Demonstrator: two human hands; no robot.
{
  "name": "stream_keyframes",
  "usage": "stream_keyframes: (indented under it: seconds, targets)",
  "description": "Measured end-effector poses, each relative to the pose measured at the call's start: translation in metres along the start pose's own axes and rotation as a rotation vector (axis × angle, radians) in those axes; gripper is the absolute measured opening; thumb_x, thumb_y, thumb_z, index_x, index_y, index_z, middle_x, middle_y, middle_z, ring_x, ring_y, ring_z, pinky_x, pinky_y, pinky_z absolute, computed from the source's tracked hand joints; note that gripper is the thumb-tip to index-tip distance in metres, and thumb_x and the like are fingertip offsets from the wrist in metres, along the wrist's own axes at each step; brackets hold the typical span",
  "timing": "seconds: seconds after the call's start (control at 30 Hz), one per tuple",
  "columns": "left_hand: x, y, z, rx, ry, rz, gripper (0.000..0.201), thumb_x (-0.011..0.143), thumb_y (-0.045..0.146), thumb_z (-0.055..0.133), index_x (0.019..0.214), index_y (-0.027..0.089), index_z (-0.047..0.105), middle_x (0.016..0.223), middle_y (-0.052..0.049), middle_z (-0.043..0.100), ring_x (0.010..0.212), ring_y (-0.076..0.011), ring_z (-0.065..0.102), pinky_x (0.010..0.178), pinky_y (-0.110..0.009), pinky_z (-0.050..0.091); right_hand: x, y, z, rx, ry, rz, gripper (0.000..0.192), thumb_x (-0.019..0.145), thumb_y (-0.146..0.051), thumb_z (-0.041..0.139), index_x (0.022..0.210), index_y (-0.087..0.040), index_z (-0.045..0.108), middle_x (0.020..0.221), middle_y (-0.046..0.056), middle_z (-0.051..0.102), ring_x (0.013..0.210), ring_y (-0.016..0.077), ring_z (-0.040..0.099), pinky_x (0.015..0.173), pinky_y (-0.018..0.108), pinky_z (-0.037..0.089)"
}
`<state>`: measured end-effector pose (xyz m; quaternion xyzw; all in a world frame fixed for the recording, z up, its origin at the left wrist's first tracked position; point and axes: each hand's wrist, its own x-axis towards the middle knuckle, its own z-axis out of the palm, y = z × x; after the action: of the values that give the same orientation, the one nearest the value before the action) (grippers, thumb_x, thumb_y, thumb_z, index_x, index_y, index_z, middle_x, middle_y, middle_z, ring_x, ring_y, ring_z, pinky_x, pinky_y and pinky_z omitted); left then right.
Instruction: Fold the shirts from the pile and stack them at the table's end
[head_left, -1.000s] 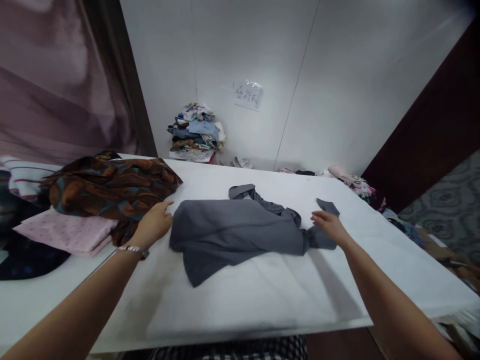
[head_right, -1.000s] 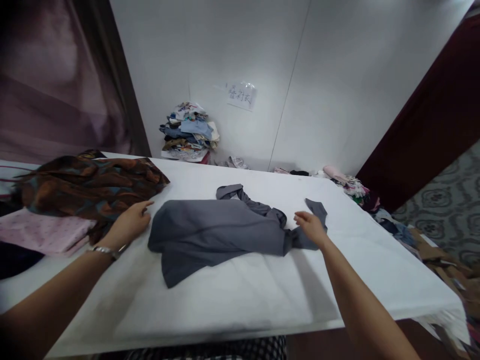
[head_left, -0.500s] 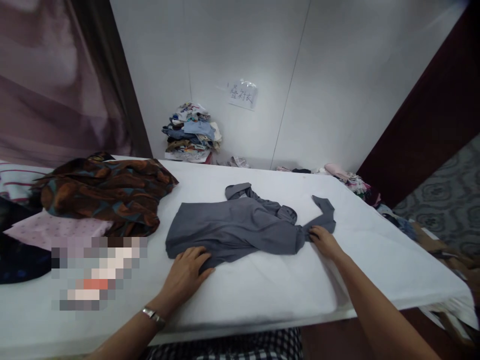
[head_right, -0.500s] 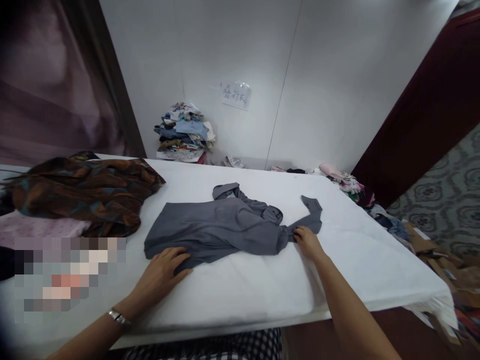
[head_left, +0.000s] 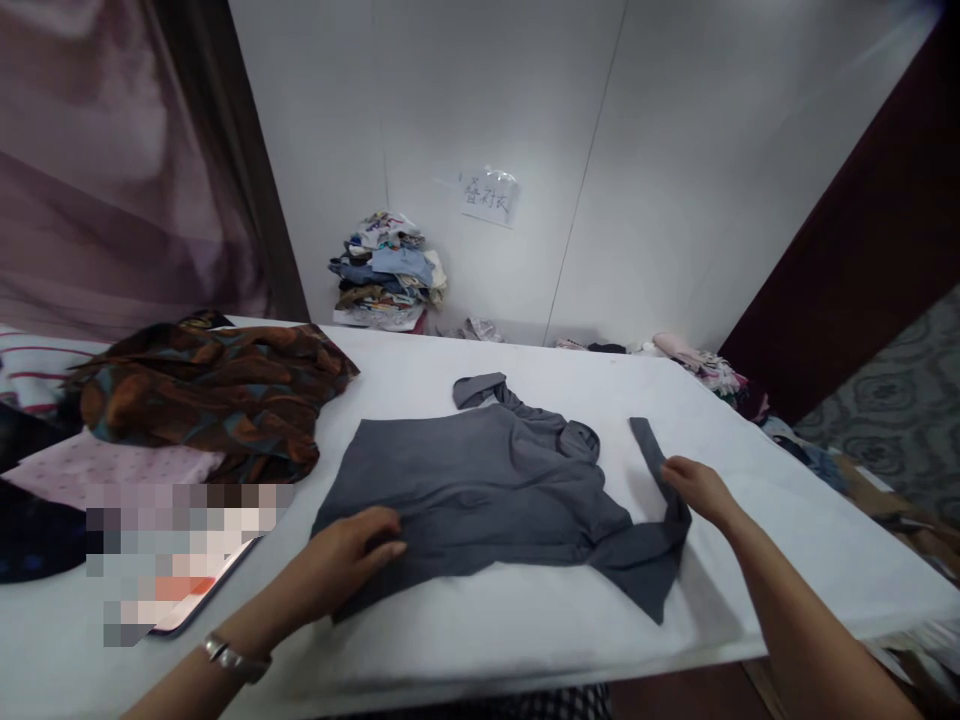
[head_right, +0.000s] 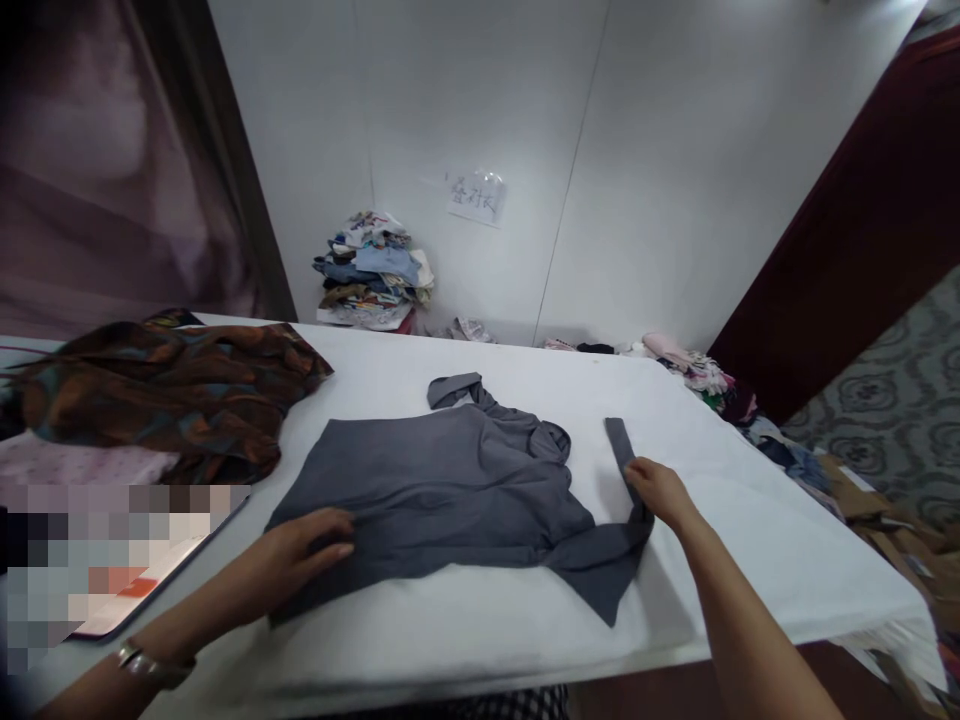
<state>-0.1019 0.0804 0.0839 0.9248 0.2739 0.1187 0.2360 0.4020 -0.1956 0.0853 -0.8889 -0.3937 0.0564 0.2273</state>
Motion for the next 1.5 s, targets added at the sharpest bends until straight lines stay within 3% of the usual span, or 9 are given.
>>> stream_keyframes:
  seconds: [0.23, 0.43, 0.57, 0.73, 0.9, 1.0, 1.13, 1.27, 1.5]
  targets:
    - [0.084, -0.049, -0.025, 0.256, 0.180, -0.255, 0.052, 0.086, 0.050, 0.039, 0.115, 0.013, 0.060, 0.129, -0.017, 0.058, 0.120, -0.0303, 0.054, 0.102, -0.041, 0.042, 0.078, -0.076, 0.055, 0.162, -0.088, 0.058, 0.059, 0.083, -0.055, 0.050, 0.124, -0.012, 0.060, 0.121, 0.019, 0.065, 0.100, 0.0278, 0.066, 0.079, 0.037, 0.053]
    - [0.131, -0.075, -0.019, 0.436, 0.101, -0.439, 0.050, 0.085, 0.045, 0.042, 0.117, 0.013, 0.061, 0.124, -0.020, 0.060, 0.116, -0.0348, 0.054, 0.089, -0.046, 0.046, 0.124, -0.128, 0.103, -0.010, -0.124, -0.049, 0.047, 0.072, -0.048, 0.068, 0.108, -0.016, 0.069, 0.106, 0.014, 0.071, 0.098, 0.0282, 0.066, 0.083, 0.036, 0.050]
    - [0.147, -0.078, -0.022, 0.508, 0.037, -0.387, 0.032, 0.085, 0.029, 0.042, 0.094, 0.015, 0.068, 0.105, -0.016, 0.067, 0.104, -0.0302, 0.059, 0.083, -0.039, 0.046, 0.135, -0.128, 0.099, -0.039, -0.061, -0.100, 0.023, 0.077, -0.034, 0.061, 0.095, -0.022, 0.071, 0.102, 0.009, 0.072, 0.100, 0.0260, 0.064, 0.085, 0.032, 0.046]
    - [0.190, -0.067, -0.033, 0.481, 0.282, -0.327, 0.034, 0.090, 0.030, 0.039, 0.097, 0.013, 0.067, 0.104, -0.017, 0.066, 0.103, -0.0295, 0.059, 0.084, -0.040, 0.045, 0.159, -0.105, 0.063, 0.040, 0.364, -0.022, 0.041, 0.087, -0.040, 0.042, 0.114, -0.018, 0.064, 0.116, 0.014, 0.065, 0.108, 0.0291, 0.058, 0.093, 0.039, 0.043]
    - [0.223, -0.046, -0.026, 0.346, 0.290, -0.328, 0.039, 0.090, 0.031, 0.044, 0.119, 0.012, 0.060, 0.121, -0.016, 0.063, 0.111, -0.0294, 0.057, 0.090, -0.040, 0.044, 0.156, -0.096, 0.068, 0.118, 0.266, 0.017, 0.052, 0.080, -0.040, 0.052, 0.121, -0.009, 0.060, 0.126, 0.020, 0.060, 0.116, 0.0319, 0.056, 0.099, 0.044, 0.042]
    - [0.197, -0.038, -0.018, 0.314, 0.260, -0.135, 0.033, 0.090, 0.033, 0.044, 0.108, 0.014, 0.064, 0.111, -0.013, 0.066, 0.106, -0.0264, 0.058, 0.092, -0.038, 0.044, 0.118, -0.081, 0.070, 0.189, 0.205, -0.110, 0.041, 0.080, -0.044, 0.051, 0.105, -0.016, 0.068, 0.120, 0.015, 0.065, 0.114, 0.0309, 0.058, 0.097, 0.045, 0.045]
    - [0.118, -0.031, -0.004, 0.197, 0.157, 0.061, 0.036, 0.092, 0.043, 0.041, 0.084, 0.019, 0.066, 0.086, -0.006, 0.067, 0.083, -0.0203, 0.062, 0.080, -0.033, 0.049, 0.036, -0.043, 0.056, 0.275, 0.079, -0.121, 0.039, 0.082, -0.051, 0.053, 0.098, -0.021, 0.072, 0.109, 0.010, 0.071, 0.107, 0.0293, 0.063, 0.093, 0.043, 0.050]
    - [0.041, -0.034, 0.020, 0.116, 0.069, 0.176, 0.038, 0.086, 0.056, 0.051, 0.098, 0.026, 0.070, 0.102, -0.004, 0.069, 0.093, -0.0195, 0.065, 0.083, -0.030, 0.052, -0.034, 0.003, 0.037, 0.191, -0.076, -0.100, 0.041, 0.085, -0.051, 0.052, 0.105, -0.022, 0.072, 0.114, 0.010, 0.070, 0.108, 0.0294, 0.063, 0.096, 0.045, 0.049]
    - [0.004, -0.040, 0.036, 0.247, 0.092, 0.186, 0.050, 0.078, 0.063, 0.058, 0.115, 0.030, 0.068, 0.126, -0.008, 0.064, 0.113, -0.0289, 0.061, 0.094, -0.042, 0.051, -0.065, 0.083, 0.022, 0.023, 0.015, -0.164, 0.041, 0.075, -0.035, 0.050, 0.107, -0.021, 0.072, 0.125, 0.008, 0.065, 0.125, 0.0298, 0.051, 0.110, 0.050, 0.036]
